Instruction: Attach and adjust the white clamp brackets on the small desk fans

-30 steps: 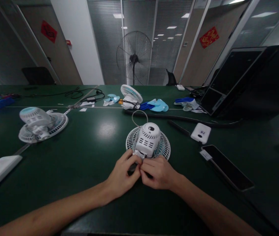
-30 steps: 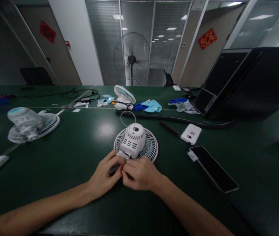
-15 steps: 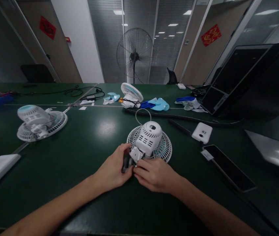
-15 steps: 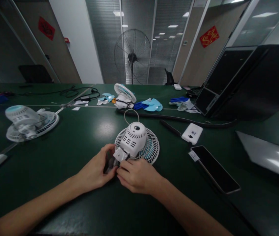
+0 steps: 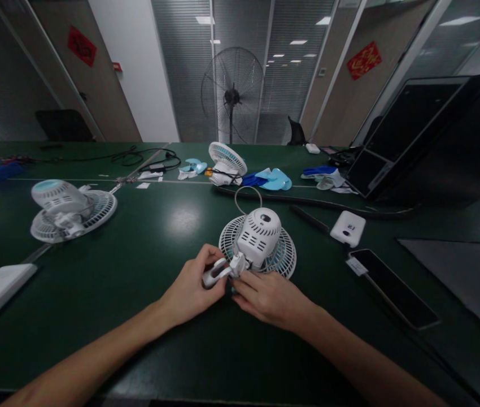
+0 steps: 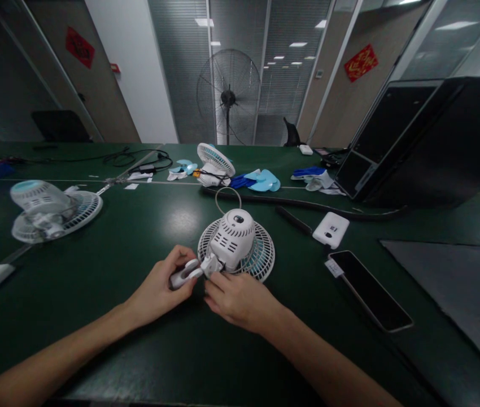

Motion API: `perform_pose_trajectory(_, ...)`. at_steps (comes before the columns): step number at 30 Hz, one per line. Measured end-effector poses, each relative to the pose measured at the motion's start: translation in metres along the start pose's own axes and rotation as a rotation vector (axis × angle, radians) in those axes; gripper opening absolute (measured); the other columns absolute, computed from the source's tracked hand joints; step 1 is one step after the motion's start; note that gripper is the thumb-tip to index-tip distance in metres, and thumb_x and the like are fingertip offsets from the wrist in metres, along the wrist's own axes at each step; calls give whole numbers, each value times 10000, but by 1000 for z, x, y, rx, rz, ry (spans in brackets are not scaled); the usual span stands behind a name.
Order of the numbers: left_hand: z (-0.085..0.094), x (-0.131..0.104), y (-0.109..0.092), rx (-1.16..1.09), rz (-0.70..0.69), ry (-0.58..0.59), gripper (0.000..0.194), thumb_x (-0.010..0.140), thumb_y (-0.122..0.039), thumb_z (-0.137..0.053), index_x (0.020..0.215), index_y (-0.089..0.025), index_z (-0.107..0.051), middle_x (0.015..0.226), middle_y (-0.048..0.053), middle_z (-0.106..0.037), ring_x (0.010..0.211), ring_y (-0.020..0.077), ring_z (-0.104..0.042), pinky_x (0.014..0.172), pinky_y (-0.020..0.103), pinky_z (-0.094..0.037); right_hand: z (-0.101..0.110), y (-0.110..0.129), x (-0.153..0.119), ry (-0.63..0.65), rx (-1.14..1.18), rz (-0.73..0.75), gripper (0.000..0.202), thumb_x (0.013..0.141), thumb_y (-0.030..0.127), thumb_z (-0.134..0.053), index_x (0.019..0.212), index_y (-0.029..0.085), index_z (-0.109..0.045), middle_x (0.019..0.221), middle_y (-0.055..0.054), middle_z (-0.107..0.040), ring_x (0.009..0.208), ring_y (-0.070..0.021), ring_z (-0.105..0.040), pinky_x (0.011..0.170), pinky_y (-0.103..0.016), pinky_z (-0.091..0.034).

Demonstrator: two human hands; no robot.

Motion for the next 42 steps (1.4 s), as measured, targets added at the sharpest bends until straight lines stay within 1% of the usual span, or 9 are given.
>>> perform_pose_trajectory(4,2,-4,-3,5,-12,-43,138,930,-258,-624,1052,-199,-599,1018,57,-674,859,192,-648,733,303,-516,-3,-1,0,30,-8,-16,236,1014,276,-587,1182,117,-636,1077,-104,-682,789,-205,-678,542,-315,-511)
perform_pose_trajectory(9,-8,-9,13,-34,94,-51,203,964,-334,-644,1120,-213,-596,968,36,-678,795,184,-643,646,276,-507,-1,3,-1,24,-10,18,130,1004,235,-587,1089,150,-635,1049,-90,-672,795,-194,-659,552,-302,-495)
perform_pose_trajectory(13,-12,-12,14,-141,90,-108,276,968,-315,-649,1211,-241,-541,1156,55,-663,933,204,-675,749,309,-565,0,4,-1,13,2,21,136,1010,255,-564,1104,173,-617,1040,-76,-680,793,-189,-649,540,-290,-458)
perform_pose_trajectory(17,-12,-15,10,-109,51,-148,301,972,-287,-635,1250,-247,-529,1191,71,-623,951,209,-651,812,343,-574,4,6,0,-17,97,16,139,984,288,-576,1064,182,-616,1037,-70,-688,792,-185,-644,544,-288,-437)
perform_pose_trajectory(22,-13,-19,1,-138,-31,-147,345,992,-252,-540,1337,-245,-536,1274,111,-576,1031,242,-627,888,399,-568,23,-5,-9,-227,357,-28,193,877,223,-578,1067,199,-596,988,-58,-661,793,-180,-635,606,-294,-460)
perform_pose_trajectory(26,-19,-18,8,-266,27,-124,380,1001,-302,-578,1375,-273,-520,1291,107,-572,995,233,-649,844,388,-588,42,-27,-25,-491,472,-127,233,816,175,-577,1047,209,-581,938,-58,-630,774,-189,-624,611,-303,-459)
perform_pose_trajectory(28,-24,-18,12,-313,51,-103,408,990,-324,-615,1378,-269,-504,1267,103,-585,942,219,-658,822,384,-599,45,-35,-31,-557,468,-176,245,816,170,-583,1057,213,-590,951,-66,-634,777,-196,-626,594,-299,-459)
perform_pose_trajectory(36,-18,-16,19,-360,80,-169,371,941,-333,-689,1273,-250,-547,1215,85,-591,908,207,-688,817,366,-620,37,-38,-27,-495,409,-256,291,890,203,-620,1180,234,-613,1114,-79,-669,704,-153,-635,568,-282,-495)
perform_pose_trajectory(42,-16,-12,22,-451,118,-180,369,935,-365,-692,1245,-233,-541,1124,57,-645,844,190,-701,820,376,-622,40,-25,-25,-499,336,-96,326,944,107,-601,1247,225,-612,1169,-84,-707,1024,-203,-700,741,-310,-574)
Point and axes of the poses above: each hand's wrist, its own x-axis towards the middle knuckle, its own z-axis out of the back of the hand, y = z × x, the point moved 10 cm from there along x, towards the middle knuckle
